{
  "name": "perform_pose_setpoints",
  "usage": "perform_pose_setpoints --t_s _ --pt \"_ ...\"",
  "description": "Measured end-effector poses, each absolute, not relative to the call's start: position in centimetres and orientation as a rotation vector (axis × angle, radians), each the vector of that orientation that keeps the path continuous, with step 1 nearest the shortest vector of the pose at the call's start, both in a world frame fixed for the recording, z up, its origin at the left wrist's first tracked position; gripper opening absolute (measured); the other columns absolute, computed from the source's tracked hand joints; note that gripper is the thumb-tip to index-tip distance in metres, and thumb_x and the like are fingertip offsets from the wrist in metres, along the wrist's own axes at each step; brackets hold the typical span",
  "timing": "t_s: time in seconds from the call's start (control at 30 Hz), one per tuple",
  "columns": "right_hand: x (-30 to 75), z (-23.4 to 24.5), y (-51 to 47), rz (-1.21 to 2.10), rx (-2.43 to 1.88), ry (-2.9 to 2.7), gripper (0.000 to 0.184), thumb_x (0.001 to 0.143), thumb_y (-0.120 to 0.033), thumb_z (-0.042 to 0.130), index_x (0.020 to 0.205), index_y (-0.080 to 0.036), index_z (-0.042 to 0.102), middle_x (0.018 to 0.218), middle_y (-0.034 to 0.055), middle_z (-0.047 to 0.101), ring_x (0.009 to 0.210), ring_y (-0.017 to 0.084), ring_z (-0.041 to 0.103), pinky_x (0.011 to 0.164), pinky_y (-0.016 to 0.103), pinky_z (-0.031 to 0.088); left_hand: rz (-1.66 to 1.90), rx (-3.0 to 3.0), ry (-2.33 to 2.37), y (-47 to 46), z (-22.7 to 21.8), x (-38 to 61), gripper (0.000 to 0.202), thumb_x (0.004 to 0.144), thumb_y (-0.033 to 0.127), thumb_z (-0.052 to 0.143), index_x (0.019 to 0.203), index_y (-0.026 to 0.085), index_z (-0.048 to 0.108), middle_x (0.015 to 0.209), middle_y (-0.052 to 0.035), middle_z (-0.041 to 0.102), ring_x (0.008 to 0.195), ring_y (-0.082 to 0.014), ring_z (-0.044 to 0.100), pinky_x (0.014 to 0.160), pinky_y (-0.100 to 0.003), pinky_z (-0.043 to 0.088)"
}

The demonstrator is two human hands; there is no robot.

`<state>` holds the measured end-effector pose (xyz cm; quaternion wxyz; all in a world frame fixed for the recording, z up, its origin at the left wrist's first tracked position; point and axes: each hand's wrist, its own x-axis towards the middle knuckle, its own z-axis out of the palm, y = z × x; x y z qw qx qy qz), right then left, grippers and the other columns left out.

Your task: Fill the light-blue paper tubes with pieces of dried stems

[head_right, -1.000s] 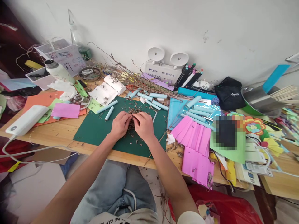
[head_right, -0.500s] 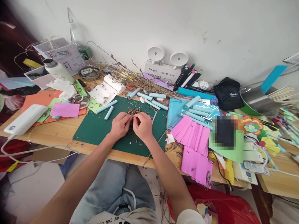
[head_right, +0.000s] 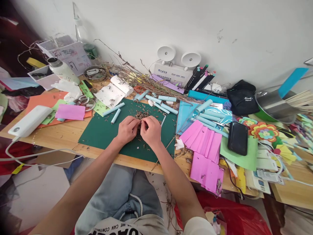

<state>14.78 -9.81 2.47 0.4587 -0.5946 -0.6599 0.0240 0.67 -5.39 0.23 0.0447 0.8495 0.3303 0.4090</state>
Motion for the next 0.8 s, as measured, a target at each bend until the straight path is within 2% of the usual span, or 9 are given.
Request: perform_pose_setpoints --t_s 0.23,0.4,0.57,0.8 --pt "15.1 2.3 -9.7 -0.241 -1.520 -1.761 0.013 0.089 -0.016 0.051 0.080 -0.020 0.060 0.081 0.0069 0.064 0.078 0.021 0.058 0.073 0.034 0.044 1.278 2.569 0.975 -5.3 0.2 0.7 0.028 0.100 0.021 0.039 0.088 0.017 0.064 0.081 -0.0068 0.061 0.078 -0.0167 0.055 0.070 -0.029 0.045" --pt "14.8 2.5 -9.8 -0.085 -1.540 -1.717 0.014 0.089 -0.016 0.049 0.080 -0.021 0.059 0.080 0.0065 0.063 0.078 0.020 0.058 0.072 0.033 0.044 1.246 2.570 0.962 -5.3 0.3 0.7 0.030 0.101 0.022 0.038 0.087 0.018 0.065 0.082 -0.0073 0.062 0.078 -0.0169 0.055 0.071 -0.029 0.046" --pt "14.5 2.7 -9.8 0.086 -1.530 -1.588 0.015 0.088 -0.018 0.049 0.077 -0.021 0.058 0.075 0.0040 0.061 0.070 0.018 0.056 0.066 0.030 0.045 1.199 2.583 1.006 -5.4 0.3 0.8 0.032 0.101 0.022 0.037 0.089 0.018 0.066 0.084 -0.0081 0.064 0.079 -0.0173 0.056 0.071 -0.030 0.047" --pt "17.5 2.7 -8.9 0.048 -1.607 -1.448 0.017 0.090 -0.021 0.051 0.078 -0.021 0.063 0.076 0.0041 0.066 0.069 0.018 0.059 0.068 0.031 0.045 1.266 2.513 1.036 -5.5 0.1 0.1 0.024 0.100 0.022 0.044 0.093 0.018 0.066 0.085 -0.0070 0.062 0.084 -0.0173 0.057 0.074 -0.029 0.048"
